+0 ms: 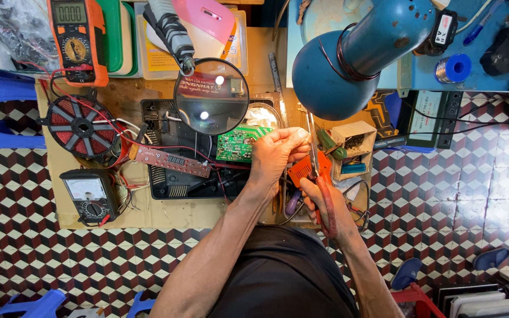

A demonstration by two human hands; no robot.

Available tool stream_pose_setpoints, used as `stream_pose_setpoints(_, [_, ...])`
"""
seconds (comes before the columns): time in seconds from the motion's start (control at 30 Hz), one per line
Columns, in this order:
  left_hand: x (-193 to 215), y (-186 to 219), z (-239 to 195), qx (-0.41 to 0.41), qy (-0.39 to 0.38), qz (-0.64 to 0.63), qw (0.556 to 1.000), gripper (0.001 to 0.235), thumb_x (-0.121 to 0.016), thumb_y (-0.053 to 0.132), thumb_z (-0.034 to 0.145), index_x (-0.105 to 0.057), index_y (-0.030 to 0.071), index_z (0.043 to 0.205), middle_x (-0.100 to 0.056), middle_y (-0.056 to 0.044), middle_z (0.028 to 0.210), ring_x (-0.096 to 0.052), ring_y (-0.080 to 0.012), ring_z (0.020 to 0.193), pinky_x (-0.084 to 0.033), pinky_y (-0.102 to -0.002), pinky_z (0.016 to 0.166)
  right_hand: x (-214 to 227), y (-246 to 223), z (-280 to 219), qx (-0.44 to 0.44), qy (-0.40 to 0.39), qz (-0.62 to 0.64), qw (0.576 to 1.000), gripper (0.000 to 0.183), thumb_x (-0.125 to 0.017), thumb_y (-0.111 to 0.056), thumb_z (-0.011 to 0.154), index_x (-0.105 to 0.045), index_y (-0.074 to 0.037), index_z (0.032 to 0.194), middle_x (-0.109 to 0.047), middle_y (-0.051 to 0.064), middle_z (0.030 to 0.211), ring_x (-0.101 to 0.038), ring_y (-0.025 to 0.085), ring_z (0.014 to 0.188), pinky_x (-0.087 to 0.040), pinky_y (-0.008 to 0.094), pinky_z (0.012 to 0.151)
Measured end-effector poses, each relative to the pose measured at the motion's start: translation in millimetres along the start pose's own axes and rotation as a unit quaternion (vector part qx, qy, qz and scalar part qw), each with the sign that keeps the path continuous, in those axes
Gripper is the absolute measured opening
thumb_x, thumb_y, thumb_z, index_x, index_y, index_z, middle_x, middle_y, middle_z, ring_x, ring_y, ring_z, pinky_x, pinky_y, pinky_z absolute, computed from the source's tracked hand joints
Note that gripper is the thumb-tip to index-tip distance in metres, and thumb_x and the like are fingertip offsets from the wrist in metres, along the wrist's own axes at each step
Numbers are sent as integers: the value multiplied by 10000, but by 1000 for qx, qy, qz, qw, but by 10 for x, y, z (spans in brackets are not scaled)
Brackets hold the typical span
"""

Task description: The person works on a green circuit board at a cluttered workbench, using a magnifying lamp, pliers, and a pen-like tool. They repeatedly trim small components or wires, flip the board, and point at specific areas while inspecting under magnification.

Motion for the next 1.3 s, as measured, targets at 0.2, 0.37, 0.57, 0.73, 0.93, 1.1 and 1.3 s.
stream_pose_setpoints(0.2, [-23,-76,40,5,-18,-19,1000,249,-722,121,945,-691,-62,1110,-740,-99,912,-714,-119,775,-603,-220,724,-30,-28,-42,10,-13,53,998,356,-644,-385,936,-544,-49,992,-483,-34,574,-469,68,411,-375,210,358])
stream_pose_setpoints(0.37, [11,-96,50,5,-20,-5,1000,259,-718,118,941,-683,-58,1128,-744,-110,922,-723,-125,790,-606,-223,740,-66,-57,-99,25,-24,83,996,287,-604,-329,956,-537,-63,1042,-476,-35,540,-452,61,367,-370,207,319])
stream_pose_setpoints(0.57, [16,-203,81,-6,-44,-22,999,241,-728,118,956,-686,-66,1108,-732,-99,924,-710,-124,804,-597,-229,746,-99,-164,-188,76,-9,92,993,249,-613,-287,979,-559,-47,1015,-433,-47,526,-389,45,343,-320,200,291])
stream_pose_setpoints(0.73, [14,-429,30,36,-30,-49,998,254,-723,164,953,-690,-41,1100,-733,-91,934,-700,-121,781,-589,-239,719,-137,-187,-229,61,4,28,998,341,-660,-315,987,-553,2,920,-520,-38,640,-501,41,462,-420,195,402])
stream_pose_setpoints(0.93, [167,-305,-29,25,12,-48,998,237,-726,166,935,-682,-6,1093,-722,-68,932,-716,-122,800,-616,-246,759,114,-49,-181,-26,33,-47,998,430,-582,-472,922,-607,-56,1026,-519,16,620,-440,92,437,-334,231,374])
stream_pose_setpoints(1.1, [116,-206,-35,14,-6,-47,999,221,-717,151,947,-683,-13,1091,-715,-67,924,-709,-119,800,-609,-238,756,-10,111,-102,15,-52,56,997,452,-588,-460,950,-605,-16,1036,-568,16,714,-553,71,544,-475,205,454])
stream_pose_setpoints(1.3, [84,-114,-79,11,4,-25,1000,212,-701,132,949,-670,-31,1081,-716,-87,910,-702,-115,777,-615,-221,740,-79,148,-53,44,-67,58,995,447,-598,-461,951,-597,-16,999,-576,16,728,-553,75,522,-475,201,437])
Point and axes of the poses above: each hand's wrist, its own z-axis towards the middle knuckle, its own x-axis out of the back of the hand, y = z × x, the point moved 7 cm from there along z, towards the middle knuckle
